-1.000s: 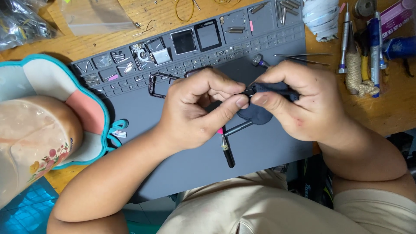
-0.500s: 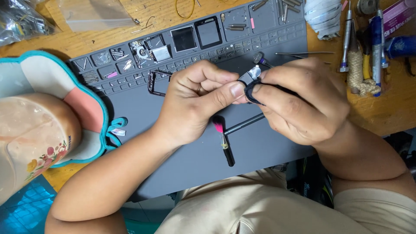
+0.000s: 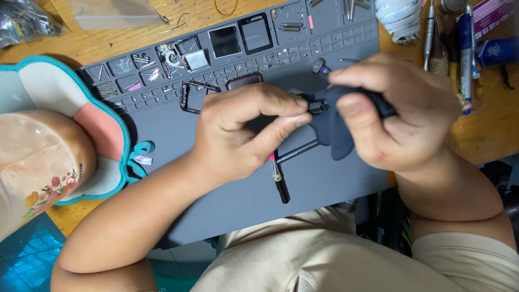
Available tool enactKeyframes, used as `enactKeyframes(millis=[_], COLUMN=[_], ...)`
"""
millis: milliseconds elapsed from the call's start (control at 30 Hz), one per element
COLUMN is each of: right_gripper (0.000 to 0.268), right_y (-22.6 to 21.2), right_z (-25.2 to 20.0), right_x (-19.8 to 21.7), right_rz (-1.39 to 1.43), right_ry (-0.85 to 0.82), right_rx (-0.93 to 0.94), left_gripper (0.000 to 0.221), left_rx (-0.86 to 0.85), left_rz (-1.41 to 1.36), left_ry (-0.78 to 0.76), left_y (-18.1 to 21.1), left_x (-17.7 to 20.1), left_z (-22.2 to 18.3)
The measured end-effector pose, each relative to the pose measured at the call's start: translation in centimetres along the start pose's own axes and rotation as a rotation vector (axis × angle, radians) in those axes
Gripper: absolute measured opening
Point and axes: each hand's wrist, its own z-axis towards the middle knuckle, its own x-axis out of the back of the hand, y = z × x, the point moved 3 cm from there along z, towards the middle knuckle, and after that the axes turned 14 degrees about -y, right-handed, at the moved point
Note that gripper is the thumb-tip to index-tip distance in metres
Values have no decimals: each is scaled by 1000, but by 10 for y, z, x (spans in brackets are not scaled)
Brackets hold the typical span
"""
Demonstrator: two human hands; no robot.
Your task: Cleaning and inspecting the internal components of a smartwatch using a cloth, brush, and precision tool on a repair mat.
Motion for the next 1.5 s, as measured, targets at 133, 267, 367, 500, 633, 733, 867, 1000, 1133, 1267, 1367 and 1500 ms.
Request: enactKeyframes(millis=[133, 267, 367, 500, 633, 733, 867, 1000, 1133, 1267, 1367, 1500], right_gripper=[10, 15, 18, 18, 20, 23, 29, 21, 14, 12, 11, 9], right_y=[-3, 21, 31, 15, 0, -11, -28, -85, -66, -56, -55, -47], right_z=[1, -35, -46, -35, -31, -30, -27, 15, 15, 13, 14, 4], right_x=[-4, 4, -5, -30, -40, -45, -39, -66, -90, -97, -101, -99], right_rz=[99, -11, -91, -34, -20, -5, -3, 243, 367, 411, 371, 100], right_ry=[-102, 40, 91, -61, -168, -262, -377, -500, -324, -291, -311, -351], right_rx=[79, -31, -91, -10, 28, 54, 93, 106, 293, 322, 275, 262], left_gripper=[5, 5, 14, 14, 7, 8, 6, 13, 12, 13, 15, 20], left_rx=[-1, -27, 20, -107, -12, 70, 159, 295, 292, 300, 332, 360], left_rz=[22, 72, 151, 253, 282, 335, -129, -637, -820, -906, -959, -917], left_ry=[8, 1, -66, -118, -55, -36, 4, 7, 66, 87, 47, 125], left_y=[5, 18, 41, 64, 41, 20, 1, -1, -10, -23, -30, -30], left_x=[-1, 4, 16, 39, 40, 37, 31, 24, 19, 14, 15, 13], left_z=[-2, -7, -20, -48, -87, -108, -120, -122, -124, -123, -123, -125])
